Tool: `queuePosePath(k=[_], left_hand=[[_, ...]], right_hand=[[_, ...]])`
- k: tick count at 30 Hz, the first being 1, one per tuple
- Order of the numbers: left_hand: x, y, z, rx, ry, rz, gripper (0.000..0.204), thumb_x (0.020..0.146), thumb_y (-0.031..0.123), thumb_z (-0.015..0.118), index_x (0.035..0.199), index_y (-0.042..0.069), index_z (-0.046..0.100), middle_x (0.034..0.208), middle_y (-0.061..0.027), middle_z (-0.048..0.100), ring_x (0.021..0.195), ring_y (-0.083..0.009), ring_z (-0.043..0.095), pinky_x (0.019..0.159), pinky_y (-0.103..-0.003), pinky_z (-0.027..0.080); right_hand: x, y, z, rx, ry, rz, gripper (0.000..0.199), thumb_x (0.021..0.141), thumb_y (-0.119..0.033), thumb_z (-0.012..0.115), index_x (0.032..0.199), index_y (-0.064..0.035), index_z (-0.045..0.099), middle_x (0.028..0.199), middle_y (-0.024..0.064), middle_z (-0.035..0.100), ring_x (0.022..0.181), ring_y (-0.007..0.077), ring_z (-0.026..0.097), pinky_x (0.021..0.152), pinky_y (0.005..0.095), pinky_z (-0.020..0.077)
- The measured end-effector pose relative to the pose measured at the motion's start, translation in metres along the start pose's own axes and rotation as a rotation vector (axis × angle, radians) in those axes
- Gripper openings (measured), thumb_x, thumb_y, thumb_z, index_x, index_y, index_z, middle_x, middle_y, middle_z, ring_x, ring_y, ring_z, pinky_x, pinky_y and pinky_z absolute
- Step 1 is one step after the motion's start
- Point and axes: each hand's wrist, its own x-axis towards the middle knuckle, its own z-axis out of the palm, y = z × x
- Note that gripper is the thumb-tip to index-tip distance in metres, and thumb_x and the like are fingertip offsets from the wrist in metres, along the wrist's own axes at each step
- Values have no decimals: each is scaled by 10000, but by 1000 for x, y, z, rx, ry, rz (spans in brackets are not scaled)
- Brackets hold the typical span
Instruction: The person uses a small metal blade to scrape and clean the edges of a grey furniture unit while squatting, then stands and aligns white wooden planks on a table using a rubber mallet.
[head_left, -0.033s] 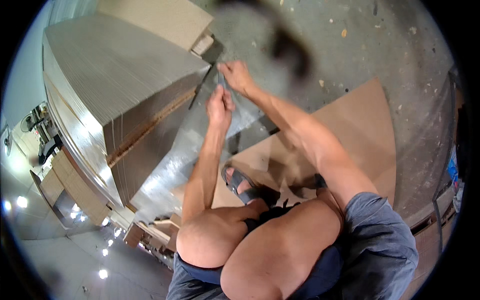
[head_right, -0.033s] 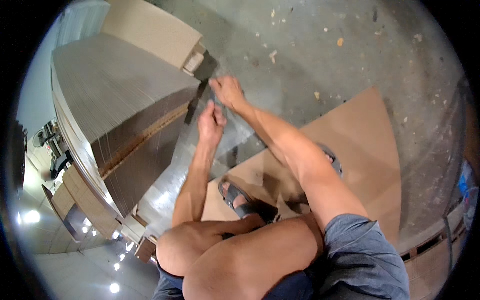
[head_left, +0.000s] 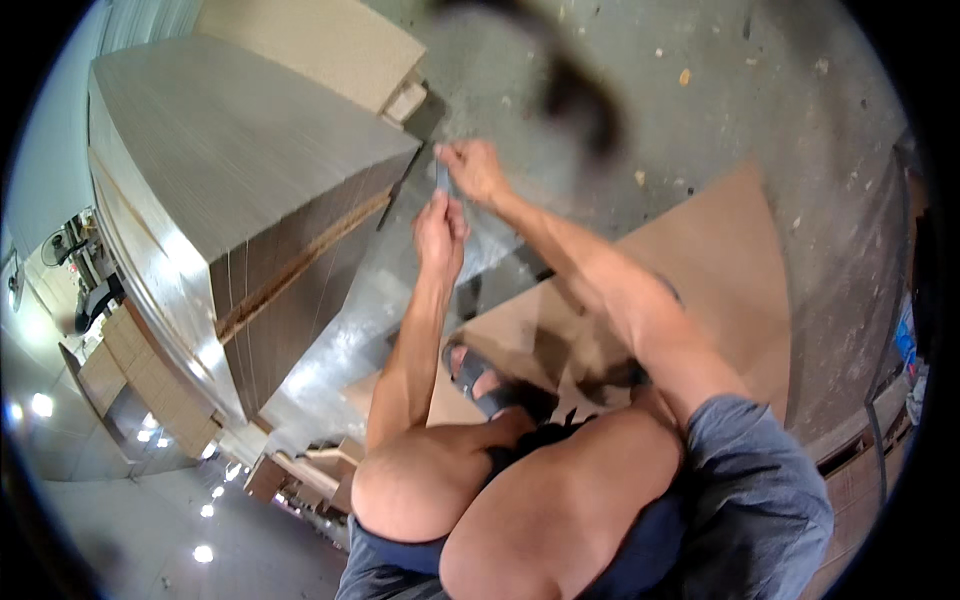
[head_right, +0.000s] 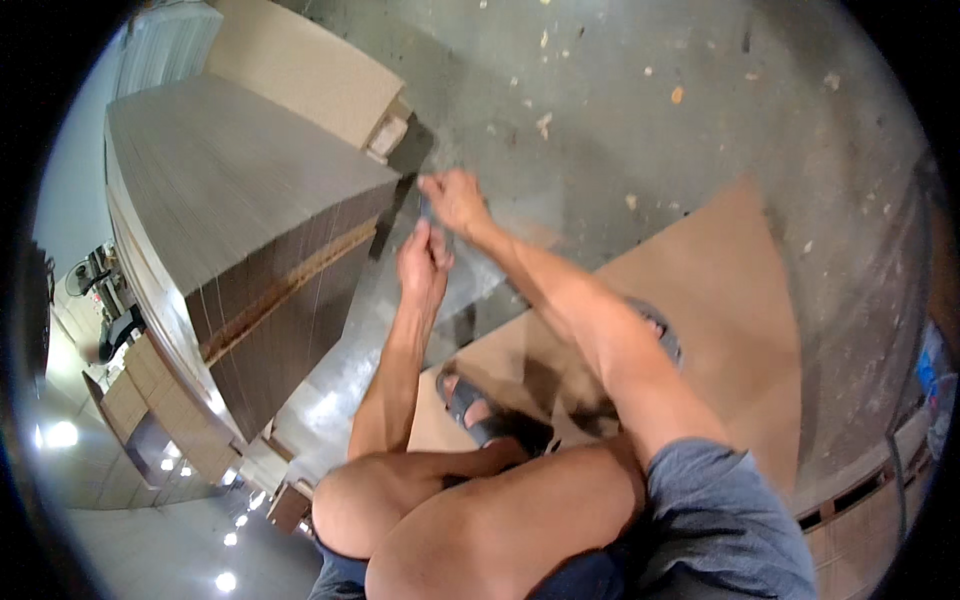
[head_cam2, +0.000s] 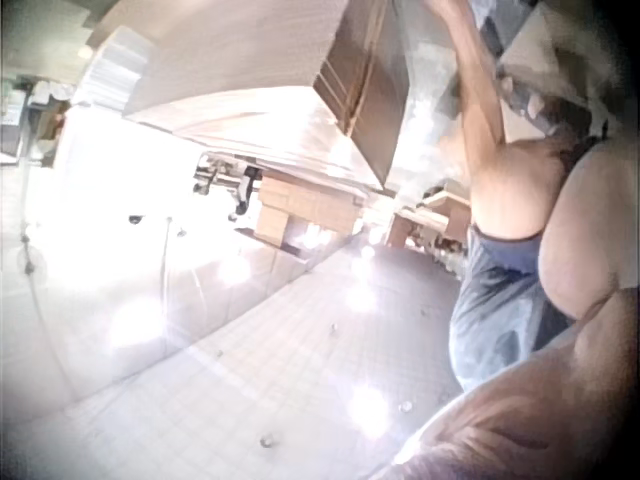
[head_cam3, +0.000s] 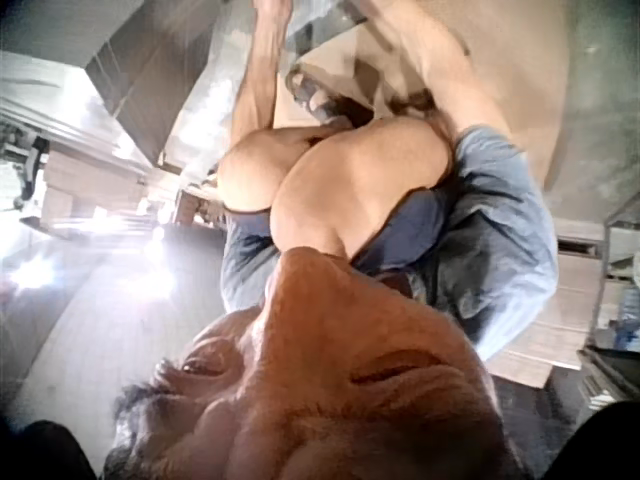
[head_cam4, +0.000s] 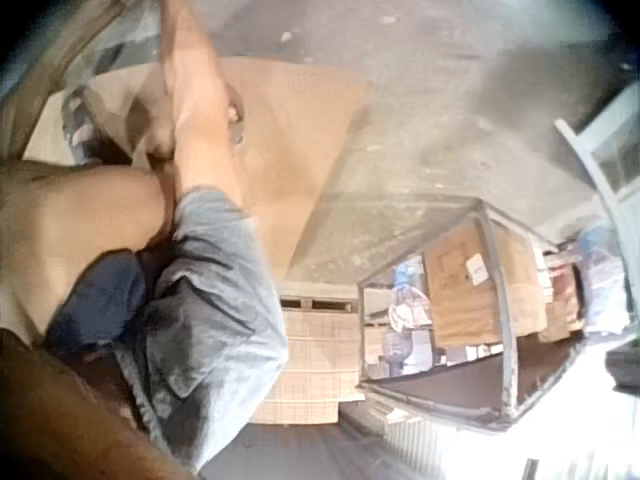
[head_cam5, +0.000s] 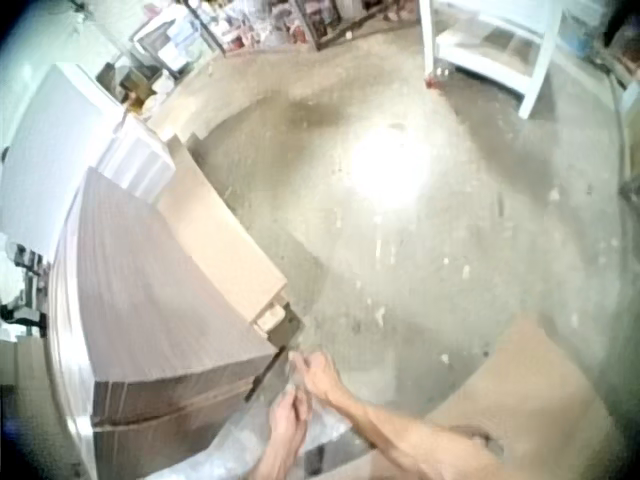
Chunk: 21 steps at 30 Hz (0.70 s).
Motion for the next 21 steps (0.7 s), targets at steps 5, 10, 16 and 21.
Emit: queuePosePath(k=[5,10,16,21], left_hand=[[-49,-9,-15,-63,66,53,324,1025,260,522,813,21,576,638,-30,486,554,-137,432,550,-295,366],[-81,-21,-29,-71,207,-8,315,1020,267,527,811,38,582,614,-31,500,538,-154,440,544,-309,372],[-95,-28,-32,-40,233,-5,312,1015,268,535,810,37,583,609,-37,522,527,-156,455,539,-309,383],[-101,-29,-36,-6,243,24,309,1010,261,542,805,34,582,602,-37,521,518,-152,455,533,-311,385]], right_hand=[[-9,-13,-8,854,-103,442,370,928,-468,618,887,-101,631,732,-16,559,644,125,503,585,337,417],[-2,-37,16,1304,-228,622,239,939,-344,653,920,-113,594,806,22,575,685,149,522,619,304,441],[-3,-37,17,1375,-169,576,131,947,-137,575,1034,-39,583,939,96,624,785,202,596,720,352,512],[-12,-57,0,144,16,-487,548,791,-37,516,1336,11,488,1314,197,537,1226,356,489,1068,442,389]])
